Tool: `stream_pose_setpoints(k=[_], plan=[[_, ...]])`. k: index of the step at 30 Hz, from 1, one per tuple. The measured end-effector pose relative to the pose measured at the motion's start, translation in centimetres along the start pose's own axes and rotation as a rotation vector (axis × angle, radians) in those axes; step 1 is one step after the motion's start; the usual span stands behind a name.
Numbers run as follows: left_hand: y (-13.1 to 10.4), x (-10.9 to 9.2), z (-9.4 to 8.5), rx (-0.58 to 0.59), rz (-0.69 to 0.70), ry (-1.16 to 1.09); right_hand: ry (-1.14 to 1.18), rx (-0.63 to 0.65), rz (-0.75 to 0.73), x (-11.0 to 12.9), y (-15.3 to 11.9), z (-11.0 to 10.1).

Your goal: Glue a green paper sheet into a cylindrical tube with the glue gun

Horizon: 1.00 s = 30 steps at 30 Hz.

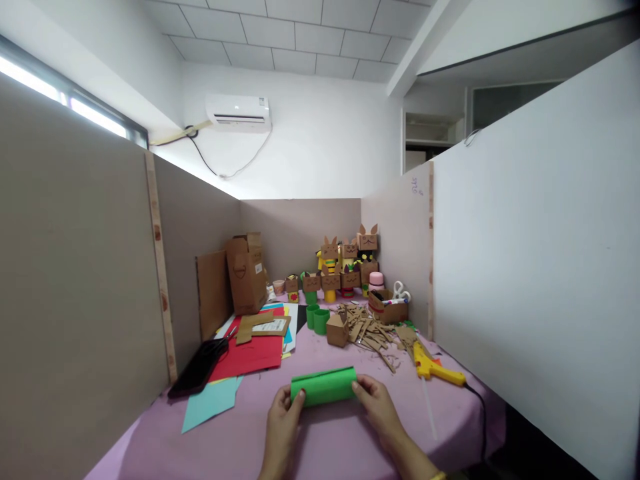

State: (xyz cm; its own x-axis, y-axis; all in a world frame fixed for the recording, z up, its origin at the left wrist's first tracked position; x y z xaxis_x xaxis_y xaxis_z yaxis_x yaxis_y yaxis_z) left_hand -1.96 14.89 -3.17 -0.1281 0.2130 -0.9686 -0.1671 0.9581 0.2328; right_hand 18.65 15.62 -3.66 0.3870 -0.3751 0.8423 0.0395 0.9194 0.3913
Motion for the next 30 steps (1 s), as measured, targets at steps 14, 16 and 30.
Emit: stream_pose_setpoints(k=[14,16,30], plan=[[-0.1,-0.1,-0.4,-0.041,-0.091,-0.073,0.041,-0.060,0.023,0.0,-0.1,-0.1],[-0.2,-0.3,-0.3,-0.019,-0.104,-0.081,0.060,-0.079,0.040,-0.2,0.1,-0.4],[-0.3,-1.0,0.3,0.071,-0.109,-0.113,0.020,-0.179,0.069,-1.5,0.6,-2.0]])
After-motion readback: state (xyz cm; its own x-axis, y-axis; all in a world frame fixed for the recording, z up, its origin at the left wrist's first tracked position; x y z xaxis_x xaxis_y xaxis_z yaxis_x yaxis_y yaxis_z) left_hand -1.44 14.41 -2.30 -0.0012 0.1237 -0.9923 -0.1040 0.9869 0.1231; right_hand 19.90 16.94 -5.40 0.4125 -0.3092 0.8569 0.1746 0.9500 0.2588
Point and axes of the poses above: each hand's wrist, its own y-axis towards the middle knuckle, its own z-axis out of the palm, x = y × z, the point moved 4 cm from there along y, towards the middle knuckle, and after that the axes turned 11 degrees about y, right-handed, at the moved point
